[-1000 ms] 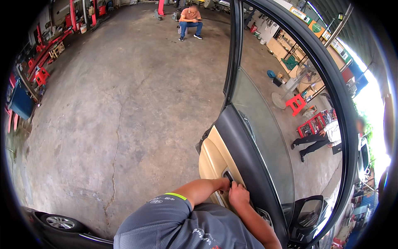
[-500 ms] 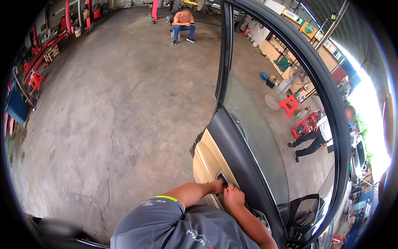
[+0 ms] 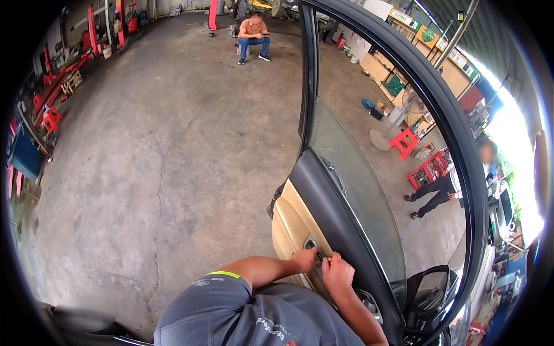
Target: The person uses a screwdriver to pry and remove the interior door panel of a car. They work around the door handle, window controls, and lower trim, then pull the panel away from the door frame.
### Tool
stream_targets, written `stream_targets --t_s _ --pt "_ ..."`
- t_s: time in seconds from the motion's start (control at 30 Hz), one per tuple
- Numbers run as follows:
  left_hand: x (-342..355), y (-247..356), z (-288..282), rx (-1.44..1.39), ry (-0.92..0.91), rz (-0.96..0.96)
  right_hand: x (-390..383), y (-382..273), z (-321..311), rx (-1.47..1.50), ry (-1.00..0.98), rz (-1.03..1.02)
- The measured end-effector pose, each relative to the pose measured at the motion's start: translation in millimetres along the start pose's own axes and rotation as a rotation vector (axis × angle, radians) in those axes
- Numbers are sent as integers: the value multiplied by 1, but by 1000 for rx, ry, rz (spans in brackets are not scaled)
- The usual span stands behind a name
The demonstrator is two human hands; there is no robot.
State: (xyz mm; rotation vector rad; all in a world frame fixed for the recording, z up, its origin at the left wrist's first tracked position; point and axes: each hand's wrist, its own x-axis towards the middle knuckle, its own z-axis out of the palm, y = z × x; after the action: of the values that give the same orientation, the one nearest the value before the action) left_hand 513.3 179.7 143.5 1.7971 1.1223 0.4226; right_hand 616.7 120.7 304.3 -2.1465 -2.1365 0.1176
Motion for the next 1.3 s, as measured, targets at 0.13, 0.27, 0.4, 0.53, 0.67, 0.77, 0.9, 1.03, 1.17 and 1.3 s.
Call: stream_targets --t_s 0.13,0.27,0.4,0.53,0.67,0.77,0.9,1.03,1.17,1.3 --pt "-18 18 -25 198 -36 107 -6 0 -15 67 41 23" --pt "-33 12 -39 346 -129 213 -11 -1 -20 142 -43 85" --pt "-38 -49 -15 323 -61 243 -18 2 -20 233 -42 112" --pt "-62 -93 -20 -156 33 -156 -25 8 -18 329 -32 147" --pt "-86 -112 -54 -880 -54 -664 -39 29 6 449 18 172" --pt "-104 -126 -65 -1104 -74 -736 -49 37 25 621 -98 314" --pt "-112 -123 -71 -1028 -107 -753 -58 25 31 847 -166 405" --pt "-109 -100 -77 -958 -267 -686 -66 8 27 1046 -185 453" --pt "-103 -61 -81 -1026 -426 -500 -71 -2 22 1430 -131 573" --pt "-94 -1 -86 -1198 -492 -324 -72 -17 7 1552 -187 455"
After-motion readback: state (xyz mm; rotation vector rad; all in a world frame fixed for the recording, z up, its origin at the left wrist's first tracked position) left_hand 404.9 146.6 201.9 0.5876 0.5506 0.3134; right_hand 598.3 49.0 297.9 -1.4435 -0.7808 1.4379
